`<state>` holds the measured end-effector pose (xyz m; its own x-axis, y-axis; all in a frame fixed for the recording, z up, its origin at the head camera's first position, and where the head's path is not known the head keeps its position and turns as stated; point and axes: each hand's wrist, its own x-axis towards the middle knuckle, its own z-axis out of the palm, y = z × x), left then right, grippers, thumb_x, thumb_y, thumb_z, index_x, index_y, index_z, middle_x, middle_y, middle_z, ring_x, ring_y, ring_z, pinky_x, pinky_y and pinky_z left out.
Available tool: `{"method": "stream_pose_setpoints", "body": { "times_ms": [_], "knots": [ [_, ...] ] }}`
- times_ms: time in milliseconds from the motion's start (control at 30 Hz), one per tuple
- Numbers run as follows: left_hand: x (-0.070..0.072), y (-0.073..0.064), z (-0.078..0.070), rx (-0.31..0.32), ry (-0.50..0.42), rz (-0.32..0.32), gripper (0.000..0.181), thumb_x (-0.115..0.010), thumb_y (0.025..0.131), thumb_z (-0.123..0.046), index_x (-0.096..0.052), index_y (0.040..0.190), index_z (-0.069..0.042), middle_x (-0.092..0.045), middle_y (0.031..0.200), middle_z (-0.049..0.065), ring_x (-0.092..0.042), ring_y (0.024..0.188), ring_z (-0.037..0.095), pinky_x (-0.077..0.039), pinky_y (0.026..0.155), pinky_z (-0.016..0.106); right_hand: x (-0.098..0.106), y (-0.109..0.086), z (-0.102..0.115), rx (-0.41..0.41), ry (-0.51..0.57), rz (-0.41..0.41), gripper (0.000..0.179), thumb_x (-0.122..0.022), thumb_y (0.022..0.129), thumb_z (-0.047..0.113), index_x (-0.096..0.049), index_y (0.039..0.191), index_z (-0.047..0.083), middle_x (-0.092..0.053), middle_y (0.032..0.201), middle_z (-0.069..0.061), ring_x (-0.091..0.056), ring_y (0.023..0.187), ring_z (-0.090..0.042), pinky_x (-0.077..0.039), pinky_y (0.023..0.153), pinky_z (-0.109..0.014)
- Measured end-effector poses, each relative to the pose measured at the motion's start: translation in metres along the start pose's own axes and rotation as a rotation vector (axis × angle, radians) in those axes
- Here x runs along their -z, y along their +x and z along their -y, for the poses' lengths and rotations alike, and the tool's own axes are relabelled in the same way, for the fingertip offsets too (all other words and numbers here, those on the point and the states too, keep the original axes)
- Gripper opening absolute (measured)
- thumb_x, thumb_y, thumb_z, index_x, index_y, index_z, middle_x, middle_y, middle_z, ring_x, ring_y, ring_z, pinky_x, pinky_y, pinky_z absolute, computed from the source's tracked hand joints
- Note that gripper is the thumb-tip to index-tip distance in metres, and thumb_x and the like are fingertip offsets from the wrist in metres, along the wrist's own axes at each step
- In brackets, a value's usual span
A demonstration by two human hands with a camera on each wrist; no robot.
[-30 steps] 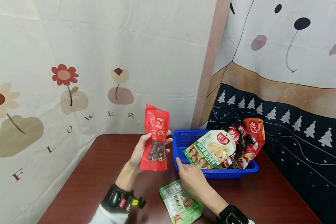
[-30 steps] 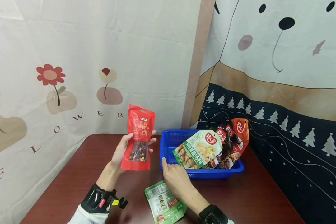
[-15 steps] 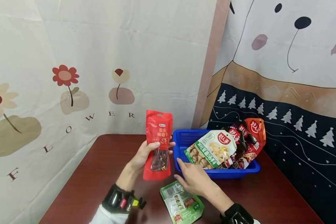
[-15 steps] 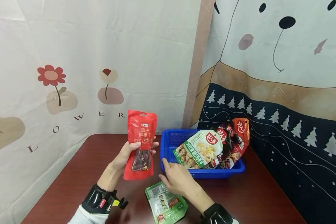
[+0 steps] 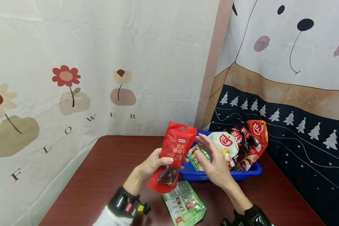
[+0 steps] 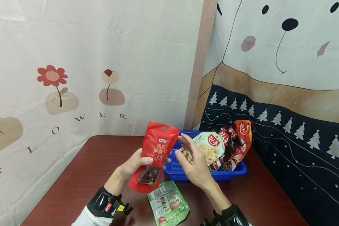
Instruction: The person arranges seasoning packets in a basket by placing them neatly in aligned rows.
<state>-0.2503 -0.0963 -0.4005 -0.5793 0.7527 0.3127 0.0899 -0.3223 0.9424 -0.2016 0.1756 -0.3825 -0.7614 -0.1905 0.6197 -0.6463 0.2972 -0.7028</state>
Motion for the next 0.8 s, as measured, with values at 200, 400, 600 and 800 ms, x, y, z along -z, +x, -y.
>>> {"method": "stream_pose_setpoints", "body": {
  "times_ms": [200,400,600,800],
  "knots": [
    [-0.007,0.003,0.005,0.048,-0.004,0.105,0.052,-0.066,0.106,-0.031,-0.058,0.153,-0.008,-0.08,0.134,0.001,-0.079,0.122,0.021,-0.064,0.111,0.044,0.005,0.002,0.004,-0.091,0.292,0.031,0.055,-0.059,0.114,0.001,-0.044,0.167,-0.003,-0.068,0.158,-0.017,-0.069,0.14,-0.002,-0.058,0.113,-0.02],
    [-0.009,0.004,0.008,0.094,-0.011,0.157,0.068,-0.071,0.105,-0.038,-0.051,0.156,0.001,-0.08,0.136,0.005,-0.078,0.124,0.023,-0.064,0.11,0.042,0.008,0.001,0.005,-0.215,0.508,0.06,0.037,-0.057,0.115,0.004,-0.059,0.152,-0.004,-0.082,0.127,0.007,-0.077,0.12,-0.009,-0.065,0.104,-0.026],
    [-0.01,0.004,0.01,0.128,-0.006,0.186,0.064,-0.07,0.105,-0.037,-0.052,0.156,-0.004,-0.079,0.138,0.002,-0.077,0.122,0.02,-0.064,0.11,0.042,0.008,0.0,0.007,-0.3,0.689,0.051,0.028,-0.055,0.118,0.005,-0.068,0.142,0.008,-0.083,0.127,0.004,-0.076,0.123,-0.009,-0.063,0.11,-0.026],
    [-0.01,0.005,0.015,0.165,-0.044,0.195,0.066,-0.07,0.105,-0.039,-0.05,0.159,-0.007,-0.074,0.147,0.007,-0.076,0.128,0.021,-0.061,0.116,0.045,0.007,-0.001,0.013,-0.379,0.655,-0.015,0.026,-0.059,0.118,0.011,-0.065,0.142,0.007,-0.085,0.127,0.005,-0.076,0.122,-0.01,-0.064,0.108,-0.026]
  ]
}}
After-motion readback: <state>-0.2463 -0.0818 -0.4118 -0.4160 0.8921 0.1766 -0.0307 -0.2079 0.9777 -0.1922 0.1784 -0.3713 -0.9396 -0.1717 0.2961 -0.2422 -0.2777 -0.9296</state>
